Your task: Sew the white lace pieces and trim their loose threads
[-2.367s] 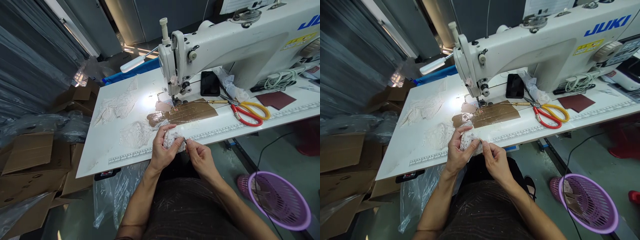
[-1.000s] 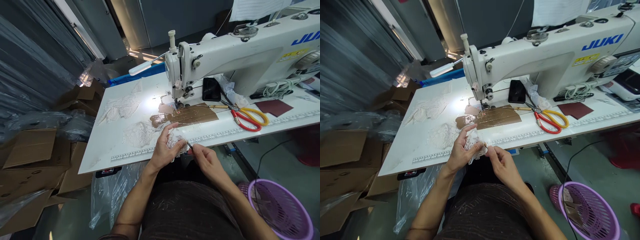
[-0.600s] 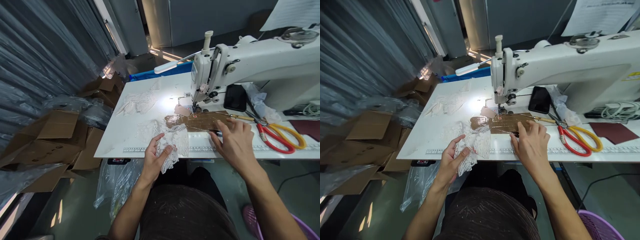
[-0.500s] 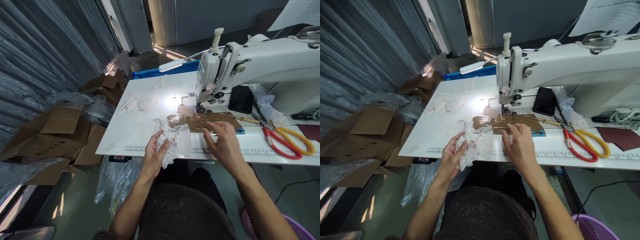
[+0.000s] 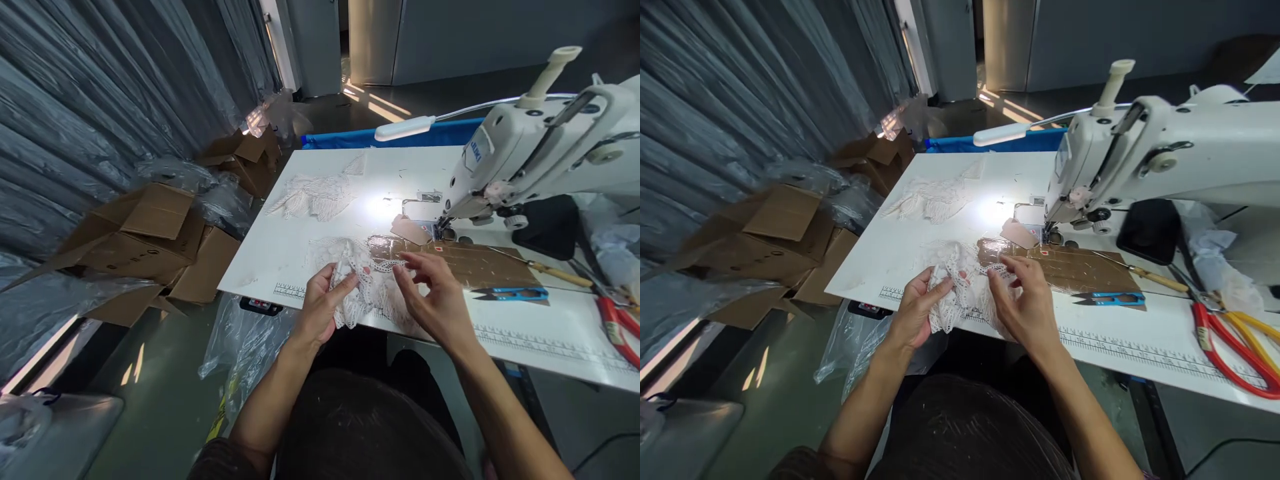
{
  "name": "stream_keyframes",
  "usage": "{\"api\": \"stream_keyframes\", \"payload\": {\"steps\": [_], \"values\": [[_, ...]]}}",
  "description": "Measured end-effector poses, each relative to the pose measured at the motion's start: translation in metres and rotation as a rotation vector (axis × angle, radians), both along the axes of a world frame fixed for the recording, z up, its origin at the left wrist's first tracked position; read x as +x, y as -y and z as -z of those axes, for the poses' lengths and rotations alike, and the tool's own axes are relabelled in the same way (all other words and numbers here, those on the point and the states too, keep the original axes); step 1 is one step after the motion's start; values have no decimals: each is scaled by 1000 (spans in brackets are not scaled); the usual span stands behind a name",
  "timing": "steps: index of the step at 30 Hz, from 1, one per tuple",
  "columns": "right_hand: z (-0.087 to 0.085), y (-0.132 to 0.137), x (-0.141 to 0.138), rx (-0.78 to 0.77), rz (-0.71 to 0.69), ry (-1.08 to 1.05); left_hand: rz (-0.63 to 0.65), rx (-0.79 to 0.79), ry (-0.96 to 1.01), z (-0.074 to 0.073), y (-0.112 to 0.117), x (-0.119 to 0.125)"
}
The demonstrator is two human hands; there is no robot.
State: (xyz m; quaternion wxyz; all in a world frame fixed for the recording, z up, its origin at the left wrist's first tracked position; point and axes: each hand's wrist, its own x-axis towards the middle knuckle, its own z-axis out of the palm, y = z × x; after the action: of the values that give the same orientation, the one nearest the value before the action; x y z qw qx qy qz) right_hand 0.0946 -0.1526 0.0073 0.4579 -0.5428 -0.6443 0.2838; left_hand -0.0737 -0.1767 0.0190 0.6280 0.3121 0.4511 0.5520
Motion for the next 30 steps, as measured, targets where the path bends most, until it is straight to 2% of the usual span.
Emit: {"api": "stream_keyframes", "payload": {"steps": [3, 5, 7, 10, 11, 13, 15, 17, 20, 24, 28, 30], "values": [[-8, 21, 8, -273, -274, -280, 136, 55, -67, -4, 9, 7], [-9, 38, 17, -439, -310, -394, 263, 174, -233, -9, 10, 8], [-8, 52, 34, -546, -239, -457, 297, 346, -452, -12, 0, 5], [-12, 65, 71, -627, -119, -533, 207, 557, -826, -11, -33, 6], [-15, 67, 83, -635, -68, -569, 213, 599, -957, -9, -45, 9], [-25, 71, 105, -623, 61, -650, 304, 656, -1164, -1, -65, 18], [-37, 73, 118, -558, 220, -714, 396, 703, -1260, 5, -76, 27], [-49, 73, 125, -467, 362, -740, 405, 719, -1247, 8, -79, 32], [-60, 66, 126, -391, 430, -736, 371, 638, -1014, 2, -78, 28], [-51, 39, 119, -394, 307, -735, 449, 450, -651, -14, -80, 16], [-30, 1, 102, -344, 91, -775, 514, 371, -520, -32, -82, 11], [-21, -16, 90, -338, 45, -794, 598, 346, -446, -45, -78, 12]]}}
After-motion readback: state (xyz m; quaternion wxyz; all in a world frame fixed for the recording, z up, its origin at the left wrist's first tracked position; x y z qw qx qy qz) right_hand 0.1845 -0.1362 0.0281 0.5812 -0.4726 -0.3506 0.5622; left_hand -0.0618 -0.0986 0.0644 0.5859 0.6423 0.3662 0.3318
